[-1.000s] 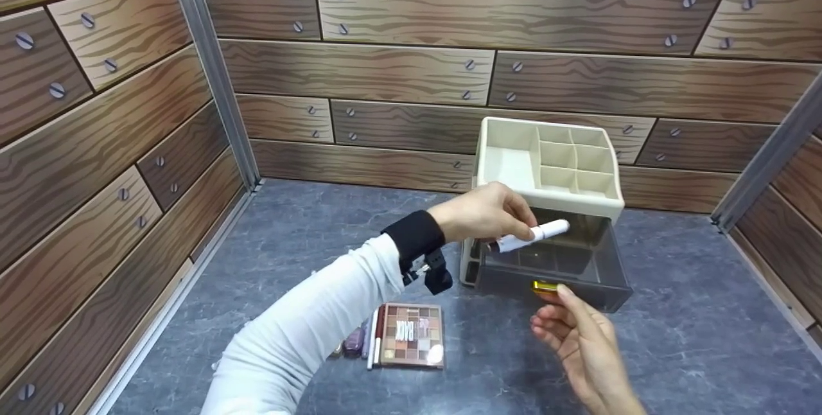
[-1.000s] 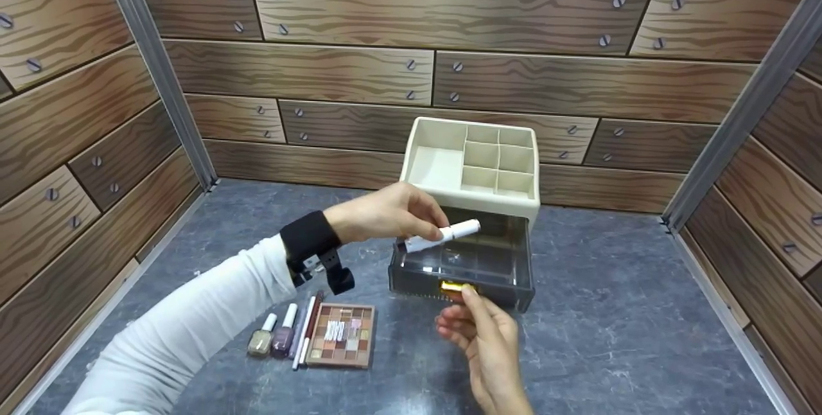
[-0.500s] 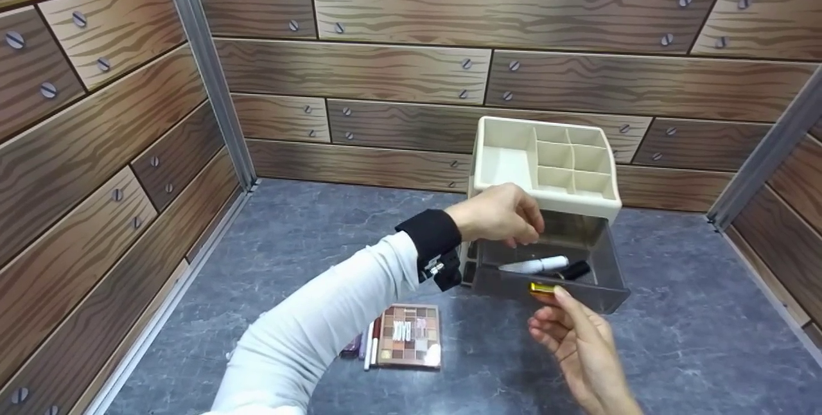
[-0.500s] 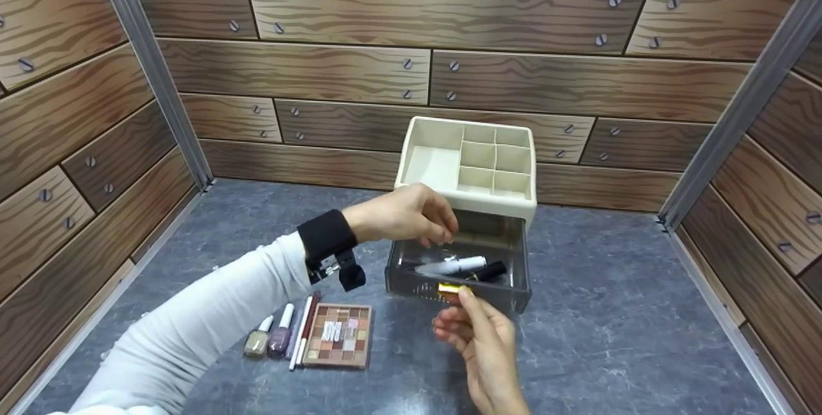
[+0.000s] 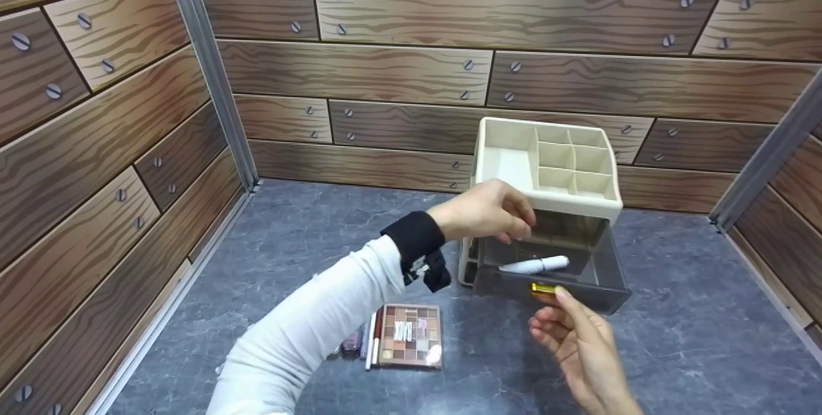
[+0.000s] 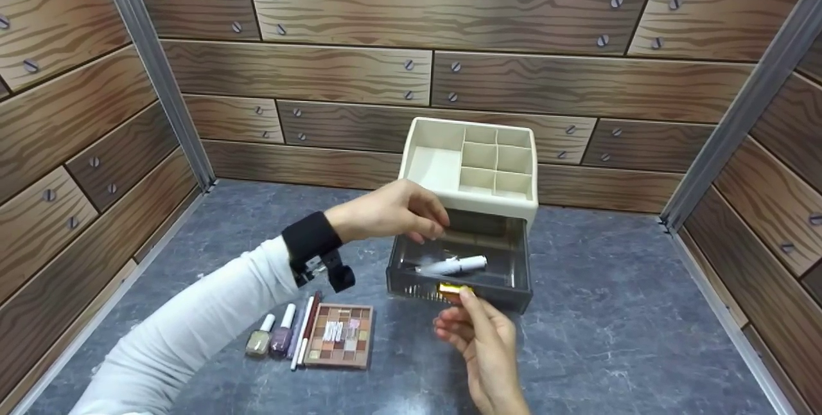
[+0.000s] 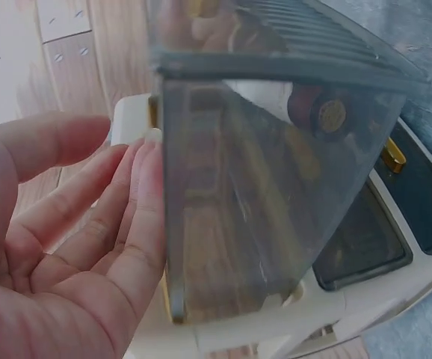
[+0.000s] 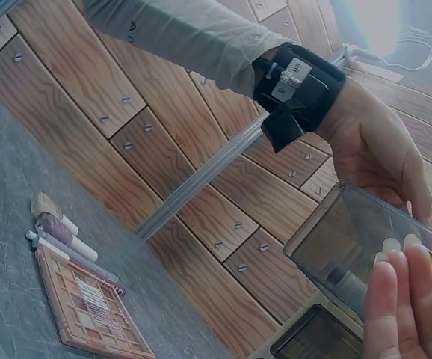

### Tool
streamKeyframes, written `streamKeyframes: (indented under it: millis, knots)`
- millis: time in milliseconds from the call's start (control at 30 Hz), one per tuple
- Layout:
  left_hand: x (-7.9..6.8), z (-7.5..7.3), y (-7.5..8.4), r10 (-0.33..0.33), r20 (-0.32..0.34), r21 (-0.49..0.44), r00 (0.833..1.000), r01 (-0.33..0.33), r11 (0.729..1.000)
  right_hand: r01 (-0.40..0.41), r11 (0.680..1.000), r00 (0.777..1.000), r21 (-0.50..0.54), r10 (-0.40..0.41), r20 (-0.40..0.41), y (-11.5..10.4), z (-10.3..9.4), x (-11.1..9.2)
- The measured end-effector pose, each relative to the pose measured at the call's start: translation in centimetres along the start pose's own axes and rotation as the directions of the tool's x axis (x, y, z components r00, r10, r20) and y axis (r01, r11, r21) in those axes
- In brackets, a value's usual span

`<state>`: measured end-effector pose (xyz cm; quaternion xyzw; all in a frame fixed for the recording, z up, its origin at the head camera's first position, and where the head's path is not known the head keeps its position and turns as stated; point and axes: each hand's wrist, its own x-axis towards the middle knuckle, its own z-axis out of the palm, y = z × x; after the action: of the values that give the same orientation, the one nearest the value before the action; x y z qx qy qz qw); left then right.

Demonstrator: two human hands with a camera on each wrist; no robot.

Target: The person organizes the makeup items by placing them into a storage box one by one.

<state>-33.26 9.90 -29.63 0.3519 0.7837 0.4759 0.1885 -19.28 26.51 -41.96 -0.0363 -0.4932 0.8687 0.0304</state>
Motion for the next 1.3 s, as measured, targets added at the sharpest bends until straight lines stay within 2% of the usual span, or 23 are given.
streamKeyframes:
  millis: [167, 300, 400, 567, 767, 933, 1033, 1300]
  knots:
    - [-0.9, -1.1, -1.2, 0.050, -0.026, -0.105, 0.998, -0.052, 0.993, 0.009, 1.000, 1.000, 0.002, -0.009, 0.006, 0.0, -0.1, 0.0]
    - [-1.6, -1.9, -2.6, 0.089, -0.079, -0.205, 0.993, -0.103, 0.973, 0.018, 1.000, 1.000, 0.010, -0.018, 0.007, 0.1, -0.4, 0.0]
    - [-2.3, -2.6, -3.8, 0.082, -0.121, -0.257, 0.989, -0.111, 0.960, 0.017, 1.000, 1.000, 0.014, -0.017, 0.009, 0.1, -0.5, 0.0]
    - [-3.8, -3.9, -5.6, 0.029, -0.169, -0.290, 0.985, -0.077, 0.954, 0.018, 1.000, 1.000, -0.004, -0.018, -0.015, 0.0, -0.4, 0.1]
    - [-5.7, -5.2, -6.8, -0.008, -0.186, -0.308, 0.982, -0.051, 0.950, 0.023, 1.000, 1.000, -0.005, -0.023, -0.014, -0.1, -0.4, 0.1]
    - [-7.2, -5.6, -7.7, -0.040, -0.204, -0.319, 0.978, -0.028, 0.947, 0.024, 1.000, 0.999, 0.018, -0.024, 0.023, -0.1, -0.5, 0.1]
    - [-8.0, -5.7, -8.4, -0.062, -0.210, -0.322, 0.976, -0.009, 0.947, 0.021, 1.000, 1.000, 0.017, -0.021, 0.015, -0.1, -0.4, 0.1]
    - [-10.5, -6.2, -10.3, -0.136, -0.233, -0.273, 0.963, 0.069, 0.960, 0.017, 1.000, 1.000, 0.014, -0.017, 0.022, 0.1, -0.1, 0.2]
